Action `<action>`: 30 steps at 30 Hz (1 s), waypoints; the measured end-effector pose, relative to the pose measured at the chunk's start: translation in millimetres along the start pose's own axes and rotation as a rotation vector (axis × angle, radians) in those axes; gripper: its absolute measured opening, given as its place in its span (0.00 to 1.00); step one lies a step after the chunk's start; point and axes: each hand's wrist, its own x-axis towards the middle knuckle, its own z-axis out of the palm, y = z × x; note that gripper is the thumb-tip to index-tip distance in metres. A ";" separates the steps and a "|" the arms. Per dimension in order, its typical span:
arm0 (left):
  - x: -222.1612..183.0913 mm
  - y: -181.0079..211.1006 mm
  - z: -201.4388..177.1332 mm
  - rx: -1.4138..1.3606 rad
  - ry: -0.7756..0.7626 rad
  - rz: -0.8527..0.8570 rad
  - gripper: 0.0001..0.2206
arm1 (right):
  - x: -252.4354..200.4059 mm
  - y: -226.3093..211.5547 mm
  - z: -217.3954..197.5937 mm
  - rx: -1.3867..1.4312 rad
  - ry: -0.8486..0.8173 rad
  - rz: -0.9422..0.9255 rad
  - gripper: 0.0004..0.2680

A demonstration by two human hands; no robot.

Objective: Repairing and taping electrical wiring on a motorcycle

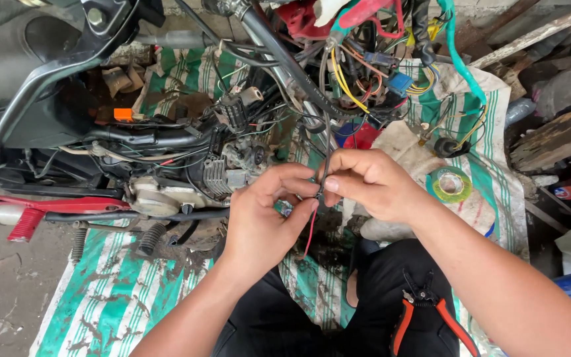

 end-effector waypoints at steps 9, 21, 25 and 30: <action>-9.9 3.3 10.4 -0.120 0.103 -0.009 0.20 | -2.0 9.6 -4.2 0.101 -0.008 0.014 0.06; -11.4 -5.9 14.2 -0.297 0.065 0.045 0.17 | -2.2 -0.8 -3.3 0.060 0.000 -0.006 0.07; -7.0 -2.3 12.8 -0.203 0.087 0.063 0.17 | -5.4 0.6 -6.1 -0.070 0.031 0.006 0.06; -2.3 -5.8 12.9 -0.090 0.115 0.029 0.16 | -2.1 -20.7 -0.8 -0.106 0.043 0.026 0.04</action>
